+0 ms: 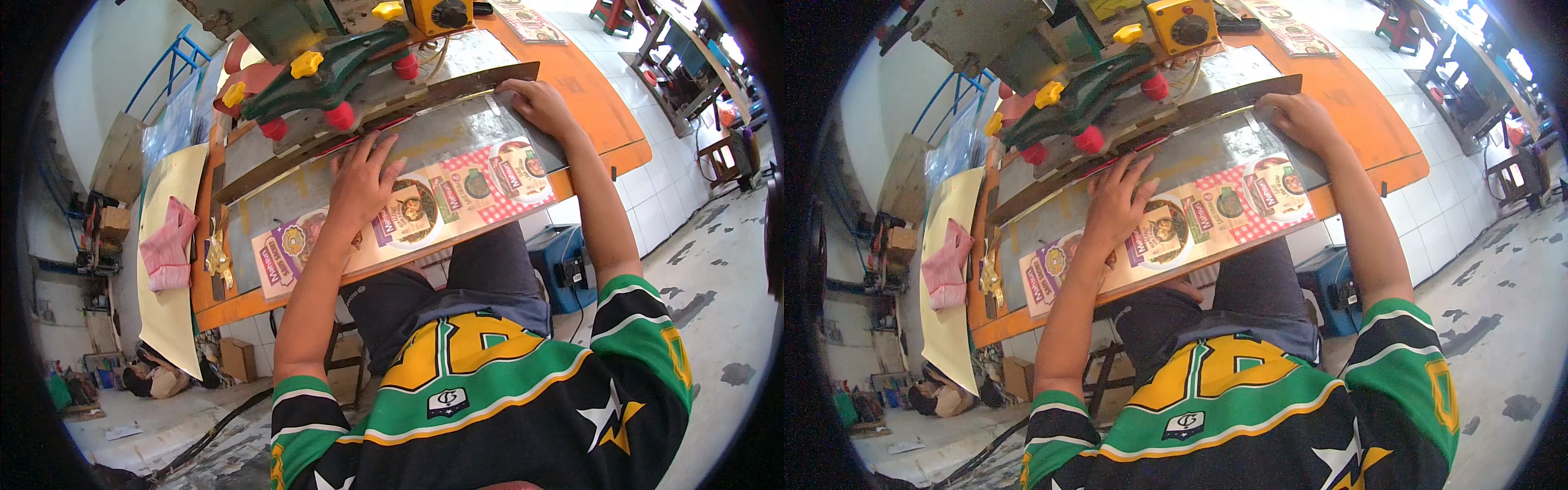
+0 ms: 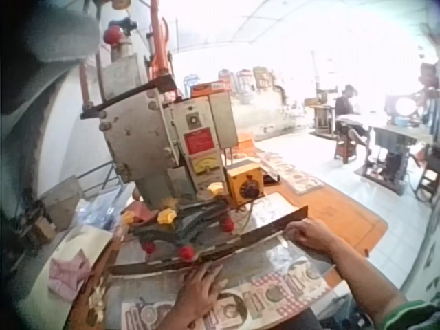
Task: The person removes a strip from a printed packaging sheet, positions the sheet on a machine worktable, and aligns a red ribbon along the edge of the sheet by hand.
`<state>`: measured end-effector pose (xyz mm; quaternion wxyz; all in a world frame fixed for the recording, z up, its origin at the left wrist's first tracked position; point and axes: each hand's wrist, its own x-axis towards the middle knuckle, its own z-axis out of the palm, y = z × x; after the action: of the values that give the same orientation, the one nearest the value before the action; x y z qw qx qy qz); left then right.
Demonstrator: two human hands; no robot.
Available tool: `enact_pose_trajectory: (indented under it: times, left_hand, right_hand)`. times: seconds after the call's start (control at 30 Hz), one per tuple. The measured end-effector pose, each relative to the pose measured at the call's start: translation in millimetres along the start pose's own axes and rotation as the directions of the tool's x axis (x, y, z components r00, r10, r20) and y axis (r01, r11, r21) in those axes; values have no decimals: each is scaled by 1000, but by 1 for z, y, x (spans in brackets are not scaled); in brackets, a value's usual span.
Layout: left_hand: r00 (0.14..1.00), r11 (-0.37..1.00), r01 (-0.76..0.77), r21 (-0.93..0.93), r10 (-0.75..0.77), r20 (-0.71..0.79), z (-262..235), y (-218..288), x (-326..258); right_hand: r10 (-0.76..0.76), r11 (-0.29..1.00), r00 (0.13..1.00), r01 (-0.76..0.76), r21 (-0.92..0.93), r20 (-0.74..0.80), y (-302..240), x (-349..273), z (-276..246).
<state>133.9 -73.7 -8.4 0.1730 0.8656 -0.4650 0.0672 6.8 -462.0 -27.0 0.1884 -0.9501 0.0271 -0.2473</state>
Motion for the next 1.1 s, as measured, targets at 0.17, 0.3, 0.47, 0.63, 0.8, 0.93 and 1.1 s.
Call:
enact_pose_trajectory:
  times: [0.17,0.3,0.47,0.63,0.8,0.93,1.1]
  left_hand:
    - [1000,1000,-1,-3,1,-6,0,-1,-1]
    - [1000,1000,-6,26,6,-18,-1,1,0]
    - [1000,1000,-5,24,6,-28,0,1,-1]
    - [999,999,6,47,-5,-33,0,3,-1]
    - [999,998,6,58,-3,-54,3,1,-4]
    - [997,998,-14,58,18,-73,4,1,-3]
    - [996,999,-9,40,13,-88,5,0,-4]
  right_hand:
    - [148,989,979,-146,-26,141,-14,5,-8]
    - [159,987,976,-152,-57,150,-10,5,-9]
    - [167,985,974,-158,-69,156,-14,5,-10]
    - [91,996,991,-90,-12,96,-8,4,-5]
    - [163,987,976,-160,-30,145,-13,6,-7]
    - [96,995,993,-97,4,71,-1,3,0]
    - [49,999,998,-50,21,35,4,3,4]
